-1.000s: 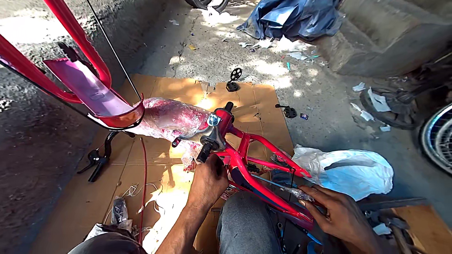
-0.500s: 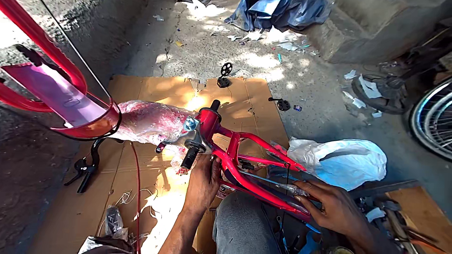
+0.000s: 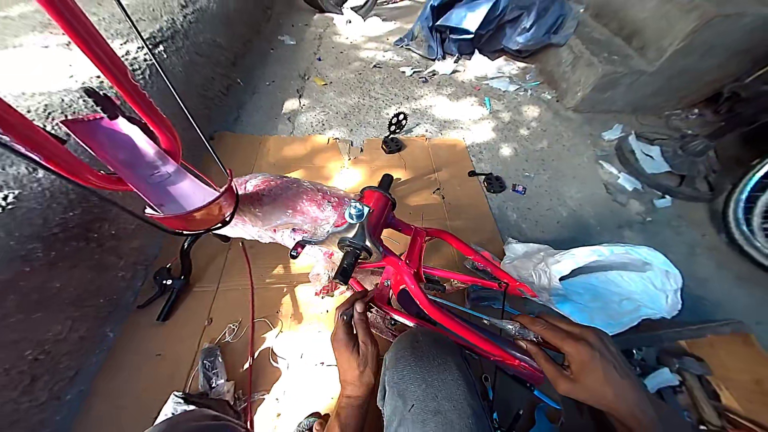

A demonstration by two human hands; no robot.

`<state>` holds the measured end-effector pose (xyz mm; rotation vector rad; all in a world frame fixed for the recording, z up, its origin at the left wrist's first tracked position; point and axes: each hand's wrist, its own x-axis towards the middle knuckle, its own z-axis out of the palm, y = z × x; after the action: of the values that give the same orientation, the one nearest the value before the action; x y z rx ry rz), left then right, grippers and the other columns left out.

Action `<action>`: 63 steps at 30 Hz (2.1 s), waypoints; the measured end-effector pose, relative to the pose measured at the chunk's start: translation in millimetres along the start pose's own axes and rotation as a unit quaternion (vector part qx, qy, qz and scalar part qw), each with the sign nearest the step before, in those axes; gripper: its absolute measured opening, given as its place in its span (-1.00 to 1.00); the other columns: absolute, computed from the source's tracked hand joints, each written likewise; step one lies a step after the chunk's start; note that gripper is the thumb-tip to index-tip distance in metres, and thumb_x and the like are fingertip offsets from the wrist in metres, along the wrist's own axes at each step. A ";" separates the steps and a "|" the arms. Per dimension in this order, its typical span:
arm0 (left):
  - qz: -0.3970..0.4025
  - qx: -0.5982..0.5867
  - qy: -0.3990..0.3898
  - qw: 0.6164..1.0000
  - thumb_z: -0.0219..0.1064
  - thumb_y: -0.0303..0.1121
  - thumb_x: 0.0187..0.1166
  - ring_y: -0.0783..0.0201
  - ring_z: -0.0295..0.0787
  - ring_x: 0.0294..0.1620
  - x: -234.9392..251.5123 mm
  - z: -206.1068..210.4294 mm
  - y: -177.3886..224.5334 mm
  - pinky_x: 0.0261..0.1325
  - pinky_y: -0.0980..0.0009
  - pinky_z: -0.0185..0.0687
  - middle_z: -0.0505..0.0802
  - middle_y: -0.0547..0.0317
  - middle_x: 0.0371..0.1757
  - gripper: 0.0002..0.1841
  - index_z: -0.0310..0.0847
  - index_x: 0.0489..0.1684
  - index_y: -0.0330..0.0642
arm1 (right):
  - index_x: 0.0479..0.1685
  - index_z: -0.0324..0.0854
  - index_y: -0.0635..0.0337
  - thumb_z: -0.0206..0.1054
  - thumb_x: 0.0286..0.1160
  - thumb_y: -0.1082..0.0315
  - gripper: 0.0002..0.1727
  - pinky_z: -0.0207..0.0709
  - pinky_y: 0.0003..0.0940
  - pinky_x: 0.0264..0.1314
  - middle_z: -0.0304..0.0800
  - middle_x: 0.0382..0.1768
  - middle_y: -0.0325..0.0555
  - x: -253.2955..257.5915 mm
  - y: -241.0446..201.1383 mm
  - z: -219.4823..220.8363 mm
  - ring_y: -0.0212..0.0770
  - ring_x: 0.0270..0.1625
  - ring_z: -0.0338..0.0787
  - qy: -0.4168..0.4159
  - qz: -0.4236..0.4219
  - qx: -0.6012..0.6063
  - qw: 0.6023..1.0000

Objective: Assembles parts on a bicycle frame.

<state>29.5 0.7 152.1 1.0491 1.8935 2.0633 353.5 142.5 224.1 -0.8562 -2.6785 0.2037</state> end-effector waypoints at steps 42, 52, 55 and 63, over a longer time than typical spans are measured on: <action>0.110 0.176 -0.103 0.973 0.22 -0.21 0.73 0.10 0.62 0.46 -4.2 -2.0 -15.8 0.56 0.12 0.47 0.84 0.18 0.30 -0.69 0.81 0.25 -0.01 | 0.18 0.82 -0.20 0.20 0.57 -0.14 -0.56 0.66 -0.28 -0.42 0.82 -0.28 -0.35 -1.8 -4.1 1.9 -0.37 -0.37 0.77 -0.008 0.024 0.013 1.000; 0.033 0.154 -0.091 0.983 0.14 -0.22 0.79 0.41 0.80 0.06 24.0 -1.3 15.5 0.21 0.37 0.73 0.87 0.19 -0.02 -0.69 0.78 0.01 -0.21 | 0.20 0.81 -0.21 0.21 0.54 -0.10 -0.58 0.69 -0.27 -0.36 0.82 -0.24 -0.37 -6.7 -9.4 4.2 -0.37 -0.31 0.79 -0.007 0.030 0.025 0.999; 0.022 0.224 -0.119 0.967 0.08 -0.09 0.81 0.30 0.75 -0.22 47.8 4.0 30.5 -0.11 0.22 0.71 0.79 0.21 -0.30 -0.61 0.76 -0.17 -0.14 | 0.19 0.81 -0.21 0.19 0.56 -0.12 -0.57 0.67 -0.26 -0.41 0.82 -0.26 -0.36 -5.1 -7.0 4.5 -0.37 -0.36 0.77 -0.004 0.029 0.023 0.999; 0.024 0.284 -0.163 0.945 0.10 -0.16 0.79 0.21 0.72 -0.37 64.0 15.4 33.5 -0.26 0.13 0.68 0.72 0.17 -0.46 -0.61 0.72 -0.39 -0.16 | 0.18 0.83 -0.19 0.19 0.55 -0.15 -0.54 0.62 -0.27 -0.45 0.81 -0.30 -0.36 -3.8 -5.1 6.0 -0.36 -0.39 0.75 -0.002 0.030 0.019 0.999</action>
<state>2.0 41.8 207.1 1.4509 2.3362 1.2590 351.6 135.9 218.7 -0.9246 -2.6452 0.2699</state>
